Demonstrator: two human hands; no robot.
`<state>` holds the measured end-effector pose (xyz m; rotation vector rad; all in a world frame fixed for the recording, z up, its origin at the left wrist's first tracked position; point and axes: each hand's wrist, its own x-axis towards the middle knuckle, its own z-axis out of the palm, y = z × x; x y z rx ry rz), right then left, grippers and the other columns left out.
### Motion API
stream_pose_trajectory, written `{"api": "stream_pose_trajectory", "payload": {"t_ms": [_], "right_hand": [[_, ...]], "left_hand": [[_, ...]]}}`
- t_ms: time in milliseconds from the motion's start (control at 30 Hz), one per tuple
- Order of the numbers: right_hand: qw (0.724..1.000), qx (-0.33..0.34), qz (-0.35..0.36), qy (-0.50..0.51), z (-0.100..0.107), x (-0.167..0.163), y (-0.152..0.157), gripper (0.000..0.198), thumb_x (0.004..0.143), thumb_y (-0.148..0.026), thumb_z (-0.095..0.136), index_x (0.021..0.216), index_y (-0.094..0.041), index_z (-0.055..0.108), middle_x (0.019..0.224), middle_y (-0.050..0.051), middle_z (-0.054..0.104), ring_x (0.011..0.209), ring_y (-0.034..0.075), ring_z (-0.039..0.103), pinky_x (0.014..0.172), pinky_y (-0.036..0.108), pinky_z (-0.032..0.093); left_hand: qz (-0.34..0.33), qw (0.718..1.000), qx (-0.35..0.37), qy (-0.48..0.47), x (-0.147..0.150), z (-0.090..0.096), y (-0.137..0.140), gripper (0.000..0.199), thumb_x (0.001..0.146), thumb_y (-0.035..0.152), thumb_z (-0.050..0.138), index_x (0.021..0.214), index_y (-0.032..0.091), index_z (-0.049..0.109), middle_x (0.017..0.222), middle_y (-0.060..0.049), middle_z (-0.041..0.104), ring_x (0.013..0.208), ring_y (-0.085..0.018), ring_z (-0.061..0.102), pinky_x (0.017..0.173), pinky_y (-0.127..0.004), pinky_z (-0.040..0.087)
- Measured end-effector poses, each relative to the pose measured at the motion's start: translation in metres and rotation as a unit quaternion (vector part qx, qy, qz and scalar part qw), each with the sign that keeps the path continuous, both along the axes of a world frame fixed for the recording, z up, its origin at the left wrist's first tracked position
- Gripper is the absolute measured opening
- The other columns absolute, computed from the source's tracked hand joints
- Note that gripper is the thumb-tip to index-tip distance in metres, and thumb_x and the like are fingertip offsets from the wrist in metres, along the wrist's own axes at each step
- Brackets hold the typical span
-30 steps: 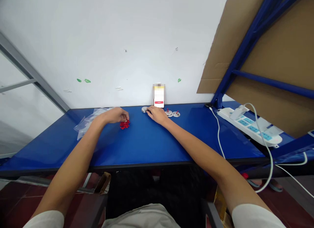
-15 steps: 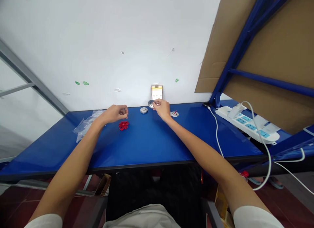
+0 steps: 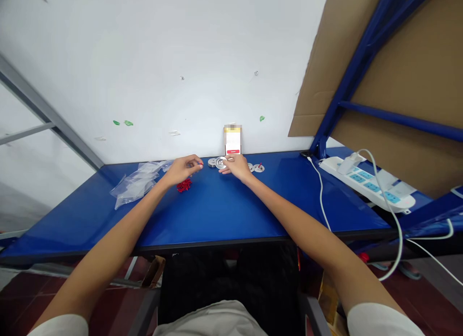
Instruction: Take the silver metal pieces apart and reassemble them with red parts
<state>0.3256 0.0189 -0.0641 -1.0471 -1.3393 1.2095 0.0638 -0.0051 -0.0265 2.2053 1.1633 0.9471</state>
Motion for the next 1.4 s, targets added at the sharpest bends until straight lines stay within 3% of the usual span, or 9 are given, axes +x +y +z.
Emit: {"api": "stream_pose_trajectory", "payload": {"t_ms": [100, 267, 367, 533, 667, 800, 1100, 1233, 1400], "right_hand": [[0.999, -0.027, 0.017, 0.009, 0.001, -0.004, -0.006, 0.009, 0.096, -0.012, 0.079, 0.093, -0.012, 0.07, 0.084, 0.012, 0.082, 0.073, 0.025, 0.084, 0.063, 0.026, 0.07], [0.997, -0.043, 0.066, 0.017, 0.005, -0.013, -0.014, 0.003, 0.099, -0.01, 0.074, 0.098, -0.01, 0.072, 0.09, 0.014, 0.083, 0.076, 0.022, 0.084, 0.069, 0.026, 0.071], [0.996, -0.043, 0.08, 0.017, 0.006, -0.019, -0.017, 0.003, 0.098, -0.009, 0.075, 0.101, -0.01, 0.073, 0.092, 0.014, 0.084, 0.075, 0.022, 0.084, 0.072, 0.027, 0.071], [0.995, -0.033, 0.089, 0.008, 0.004, -0.025, -0.019, 0.008, 0.097, -0.011, 0.075, 0.106, -0.011, 0.076, 0.094, 0.013, 0.084, 0.075, 0.021, 0.084, 0.073, 0.029, 0.072], [0.996, -0.038, 0.077, 0.009, 0.002, -0.024, -0.018, 0.005, 0.097, -0.011, 0.076, 0.102, -0.011, 0.076, 0.095, 0.013, 0.084, 0.076, 0.022, 0.084, 0.074, 0.031, 0.072], [0.996, -0.035, 0.082, 0.01, 0.002, -0.025, -0.019, 0.008, 0.099, -0.011, 0.073, 0.106, -0.011, 0.076, 0.096, 0.014, 0.085, 0.078, 0.022, 0.084, 0.076, 0.031, 0.072], [0.993, -0.012, 0.116, 0.019, -0.001, -0.026, -0.018, 0.016, 0.096, -0.018, 0.08, 0.11, -0.012, 0.078, 0.098, 0.013, 0.085, 0.082, 0.022, 0.085, 0.083, 0.035, 0.072], [0.991, -0.005, 0.133, 0.019, -0.002, -0.027, -0.019, 0.016, 0.095, -0.014, 0.078, 0.111, -0.013, 0.08, 0.098, 0.011, 0.085, 0.085, 0.021, 0.085, 0.088, 0.037, 0.071], [0.988, -0.011, 0.154, 0.009, 0.0, -0.03, -0.022, 0.026, 0.094, -0.002, 0.066, 0.111, -0.015, 0.082, 0.102, 0.008, 0.085, 0.088, 0.02, 0.084, 0.093, 0.041, 0.07]], "left_hand": [[-0.019, 0.998, -0.051, -0.039, 0.011, -0.007, -0.003, 0.019, 0.089, 0.033, 0.069, 0.103, 0.02, 0.068, 0.087, -0.004, 0.078, 0.071, -0.018, 0.07, 0.067, -0.03, 0.056], [0.029, 0.999, -0.002, -0.045, 0.019, -0.016, -0.004, 0.013, 0.079, 0.023, 0.069, 0.092, 0.021, 0.066, 0.086, -0.002, 0.077, 0.078, -0.017, 0.072, 0.075, -0.03, 0.057], [0.06, 0.996, -0.019, -0.069, 0.019, -0.019, -0.002, 0.014, 0.079, 0.027, 0.074, 0.088, 0.021, 0.064, 0.079, -0.001, 0.075, 0.072, -0.018, 0.072, 0.074, -0.031, 0.058], [0.044, 0.991, -0.054, -0.118, 0.016, -0.022, 0.001, 0.023, 0.083, 0.037, 0.078, 0.088, 0.02, 0.064, 0.078, -0.005, 0.076, 0.072, -0.021, 0.075, 0.067, -0.033, 0.061], [0.041, 0.994, -0.031, -0.099, 0.018, -0.022, 0.001, 0.022, 0.086, 0.038, 0.078, 0.088, 0.02, 0.065, 0.081, -0.006, 0.077, 0.074, -0.02, 0.075, 0.068, -0.032, 0.061], [0.045, 0.997, -0.009, -0.067, 0.021, -0.019, -0.002, 0.022, 0.086, 0.037, 0.077, 0.099, 0.02, 0.073, 0.09, -0.006, 0.08, 0.08, -0.021, 0.076, 0.076, -0.034, 0.061], [0.058, 0.986, 0.117, 0.108, 0.02, -0.014, -0.005, 0.024, 0.099, 0.036, 0.064, 0.104, 0.023, 0.084, 0.101, -0.007, 0.084, 0.087, -0.024, 0.075, 0.085, -0.035, 0.054], [0.067, 0.972, 0.141, 0.174, 0.024, -0.014, -0.008, 0.024, 0.098, 0.032, 0.06, 0.101, 0.023, 0.082, 0.099, -0.008, 0.082, 0.087, -0.025, 0.073, 0.085, -0.035, 0.053], [0.102, 0.966, 0.142, 0.191, 0.029, -0.014, -0.014, 0.02, 0.097, 0.031, 0.06, 0.097, 0.023, 0.079, 0.095, -0.008, 0.078, 0.083, -0.025, 0.071, 0.079, -0.035, 0.051]]}}
